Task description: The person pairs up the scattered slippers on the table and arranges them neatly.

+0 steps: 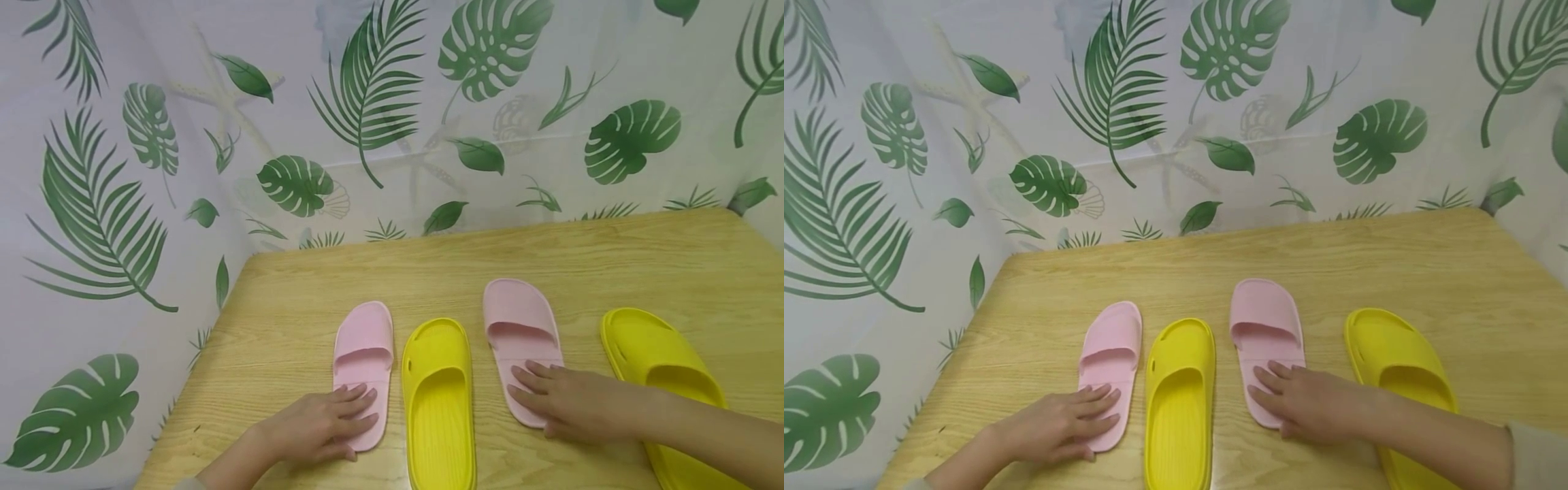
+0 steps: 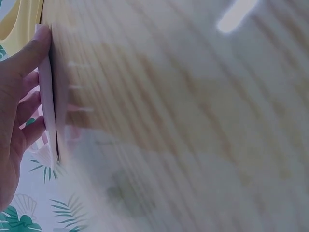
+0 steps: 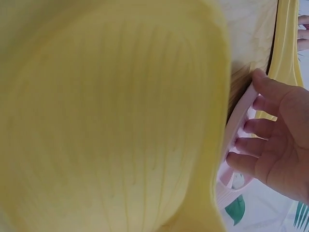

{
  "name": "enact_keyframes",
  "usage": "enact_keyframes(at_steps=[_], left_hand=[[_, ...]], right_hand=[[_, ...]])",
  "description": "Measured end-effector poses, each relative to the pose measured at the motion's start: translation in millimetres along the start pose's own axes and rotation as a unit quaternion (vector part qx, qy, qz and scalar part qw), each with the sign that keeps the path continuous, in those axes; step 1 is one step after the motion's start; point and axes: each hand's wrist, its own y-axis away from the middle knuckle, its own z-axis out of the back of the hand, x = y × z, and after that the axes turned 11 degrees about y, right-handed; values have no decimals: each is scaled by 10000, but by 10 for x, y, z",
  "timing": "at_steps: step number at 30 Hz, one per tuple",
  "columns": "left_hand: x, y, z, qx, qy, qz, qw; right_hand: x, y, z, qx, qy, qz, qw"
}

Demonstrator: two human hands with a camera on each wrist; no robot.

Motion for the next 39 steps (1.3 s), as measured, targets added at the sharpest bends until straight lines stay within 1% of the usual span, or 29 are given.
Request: enact_keyframes(at_steps=[6, 12, 16, 23, 26, 30, 35, 39], left_hand=[[-10, -10, 10, -95, -100, -4, 9999], [-20, -23, 29, 37, -152, 114, 9998], [-17, -31, 31, 73, -173, 146, 9997], [1, -38, 5, -30, -179, 74, 9998], [8, -40, -9, -53, -152, 97, 9998], [6, -44, -9, -6, -139, 163, 9998], [-5, -62, 16, 75, 4, 265, 9996], [-16, -68, 21, 42, 122, 342, 9993]], right_hand=[[5, -23, 4, 41, 152, -55, 9999], [8, -40, 6, 159, 15, -78, 9998], [9, -45, 5, 156, -5, -64, 9999], [7, -45, 10, 297, -248, -114, 9992], [2, -45, 7, 337, -343, -133, 9988], [-4, -46, -4, 295, -378, -132, 9988], [-11, -46, -15, 195, -451, -119, 9987], [-24, -48, -27, 100, -586, -155, 9981]])
